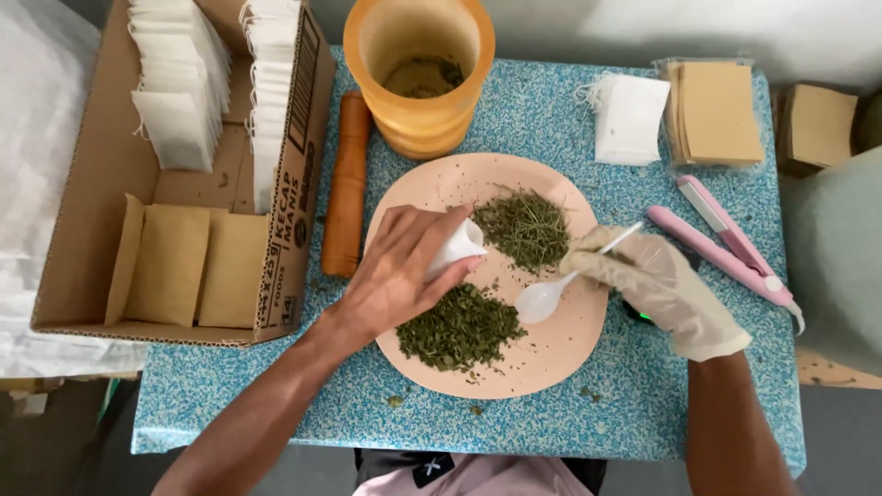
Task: Filling small filter bags with dried herbal tea using a plastic spoon
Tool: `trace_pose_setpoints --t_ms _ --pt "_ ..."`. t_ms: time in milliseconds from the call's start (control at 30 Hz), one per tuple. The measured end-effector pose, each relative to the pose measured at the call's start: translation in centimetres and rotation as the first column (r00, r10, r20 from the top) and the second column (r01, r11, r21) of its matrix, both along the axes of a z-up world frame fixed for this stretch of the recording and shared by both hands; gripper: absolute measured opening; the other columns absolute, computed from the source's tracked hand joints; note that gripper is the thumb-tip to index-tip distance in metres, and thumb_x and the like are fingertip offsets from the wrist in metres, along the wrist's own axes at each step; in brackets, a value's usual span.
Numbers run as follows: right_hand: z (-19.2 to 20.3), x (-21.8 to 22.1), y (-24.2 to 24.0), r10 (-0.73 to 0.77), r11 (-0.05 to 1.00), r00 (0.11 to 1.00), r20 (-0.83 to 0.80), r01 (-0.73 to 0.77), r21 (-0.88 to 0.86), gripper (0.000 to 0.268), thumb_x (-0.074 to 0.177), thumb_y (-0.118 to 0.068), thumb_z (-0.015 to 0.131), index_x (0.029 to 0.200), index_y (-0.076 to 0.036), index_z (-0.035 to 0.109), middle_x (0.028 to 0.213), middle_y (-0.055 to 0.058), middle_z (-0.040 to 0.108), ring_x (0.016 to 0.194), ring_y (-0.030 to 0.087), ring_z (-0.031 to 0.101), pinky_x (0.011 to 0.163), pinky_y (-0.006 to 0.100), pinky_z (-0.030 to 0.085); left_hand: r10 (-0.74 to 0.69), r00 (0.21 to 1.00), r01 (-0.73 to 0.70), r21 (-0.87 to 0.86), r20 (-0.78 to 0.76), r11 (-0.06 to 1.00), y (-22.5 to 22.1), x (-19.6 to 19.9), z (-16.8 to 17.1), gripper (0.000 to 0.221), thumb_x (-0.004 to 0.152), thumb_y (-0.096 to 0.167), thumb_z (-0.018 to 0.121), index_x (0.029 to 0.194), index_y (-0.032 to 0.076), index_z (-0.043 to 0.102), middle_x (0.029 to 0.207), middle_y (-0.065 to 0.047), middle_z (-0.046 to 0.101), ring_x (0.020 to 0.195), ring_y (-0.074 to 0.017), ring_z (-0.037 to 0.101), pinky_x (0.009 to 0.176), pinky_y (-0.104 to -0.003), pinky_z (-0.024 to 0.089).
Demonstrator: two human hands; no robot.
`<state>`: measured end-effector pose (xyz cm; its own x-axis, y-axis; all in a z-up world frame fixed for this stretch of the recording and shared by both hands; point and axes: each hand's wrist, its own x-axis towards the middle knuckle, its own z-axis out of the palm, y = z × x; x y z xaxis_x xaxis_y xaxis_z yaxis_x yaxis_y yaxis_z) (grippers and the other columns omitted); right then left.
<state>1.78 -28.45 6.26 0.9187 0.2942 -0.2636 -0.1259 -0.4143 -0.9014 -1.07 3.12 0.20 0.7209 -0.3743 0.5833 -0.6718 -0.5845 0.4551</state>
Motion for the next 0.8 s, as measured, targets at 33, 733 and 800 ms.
trace_pose_setpoints --t_ms 33,733,800 --pt "-0.2 0.0 0.3 -0.001 1.0 1.0 -0.002 0.001 0.0 0.02 0.095 -0.017 0.085 0.106 0.0 0.086 0.086 0.019 0.077 0.078 0.026 0.071 0.076 0.044 0.063 -0.001 1.0 0.001 0.0 -0.002 1.0 0.0 0.0 0.0 0.061 0.105 0.03 0.079 0.154 0.0 0.06 0.111 -0.021 0.076 0.102 -0.0341 0.075 0.103 -0.053 0.056" --pt "-4.5 0.8 -0.4 0.052 0.979 0.99 -0.132 -0.024 0.204 0.024 0.102 -0.022 0.078 0.108 0.0 0.085 0.084 0.015 0.081 0.074 0.02 0.075 0.074 0.035 0.061 -0.031 0.994 0.028 -0.031 -0.104 0.999 0.2 -0.4 0.6 0.061 0.105 0.029 0.078 0.153 0.0 0.055 0.112 -0.024 0.075 0.108 -0.0387 0.078 0.105 -0.057 0.06" --pt "-5.0 0.8 -0.5 0.054 0.967 0.992 -0.116 -0.023 0.254 0.023 0.102 -0.022 0.078 0.106 0.0 0.084 0.083 0.015 0.081 0.069 0.018 0.074 0.068 0.031 0.061 -0.028 0.994 0.027 -0.018 -0.108 0.999 0.3 -0.4 0.2 0.062 0.106 0.031 0.078 0.155 0.002 0.054 0.122 -0.023 0.073 0.118 -0.0382 0.074 0.106 -0.056 0.06"
